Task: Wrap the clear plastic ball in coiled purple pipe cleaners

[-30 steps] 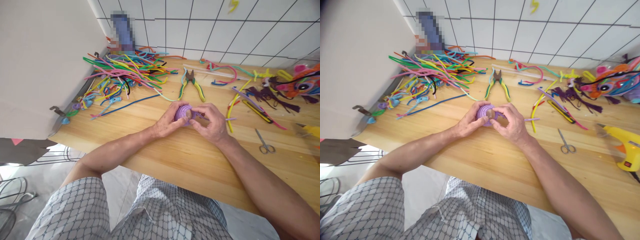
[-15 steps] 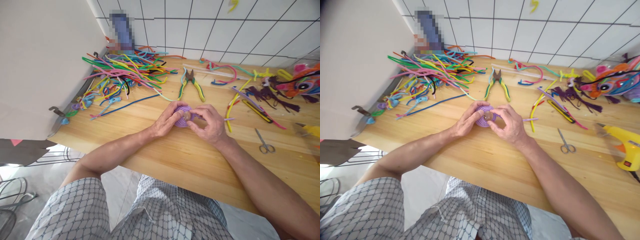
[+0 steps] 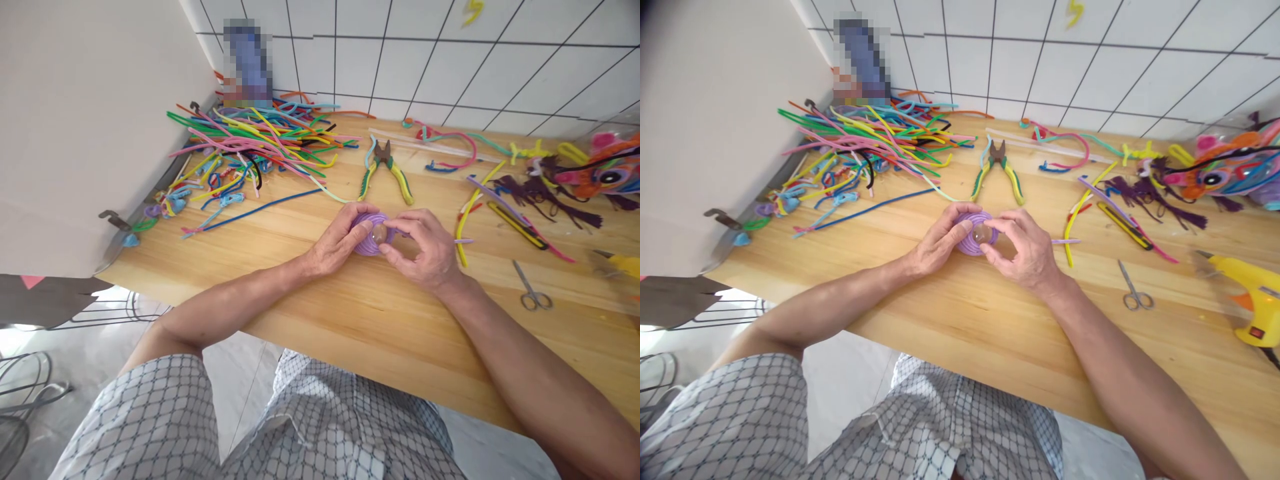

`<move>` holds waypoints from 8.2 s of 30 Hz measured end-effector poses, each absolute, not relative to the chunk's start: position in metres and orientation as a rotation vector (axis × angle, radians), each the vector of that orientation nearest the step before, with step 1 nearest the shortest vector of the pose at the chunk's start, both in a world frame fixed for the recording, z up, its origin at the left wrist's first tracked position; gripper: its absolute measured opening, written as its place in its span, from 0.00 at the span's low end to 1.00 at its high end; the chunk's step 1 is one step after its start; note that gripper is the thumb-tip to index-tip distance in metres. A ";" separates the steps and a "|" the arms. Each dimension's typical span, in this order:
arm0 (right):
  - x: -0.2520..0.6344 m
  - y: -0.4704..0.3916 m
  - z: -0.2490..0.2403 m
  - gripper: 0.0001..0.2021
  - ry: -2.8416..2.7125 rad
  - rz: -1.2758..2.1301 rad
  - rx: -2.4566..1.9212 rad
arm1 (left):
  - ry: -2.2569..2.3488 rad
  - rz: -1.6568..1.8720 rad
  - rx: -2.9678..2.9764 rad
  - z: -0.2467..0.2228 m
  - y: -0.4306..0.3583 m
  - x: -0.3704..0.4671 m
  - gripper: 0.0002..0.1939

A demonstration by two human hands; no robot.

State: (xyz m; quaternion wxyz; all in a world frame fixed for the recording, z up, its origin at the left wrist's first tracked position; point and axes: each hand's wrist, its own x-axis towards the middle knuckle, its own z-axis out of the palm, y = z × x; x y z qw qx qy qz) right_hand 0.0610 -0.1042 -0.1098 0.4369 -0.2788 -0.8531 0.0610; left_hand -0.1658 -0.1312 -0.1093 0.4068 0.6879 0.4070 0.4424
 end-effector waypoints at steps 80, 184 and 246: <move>0.059 -0.107 -0.111 0.19 -2.135 0.129 -0.665 | 0.988 1.018 1.669 -0.106 -0.128 -0.174 0.31; 0.062 -0.106 -0.113 0.24 -2.182 0.085 -0.687 | 1.004 1.077 1.508 -0.099 -0.129 -0.169 0.21; 0.055 -0.113 -0.114 0.21 -2.133 0.103 -0.757 | 1.002 1.107 1.481 -0.103 -0.131 -0.167 0.18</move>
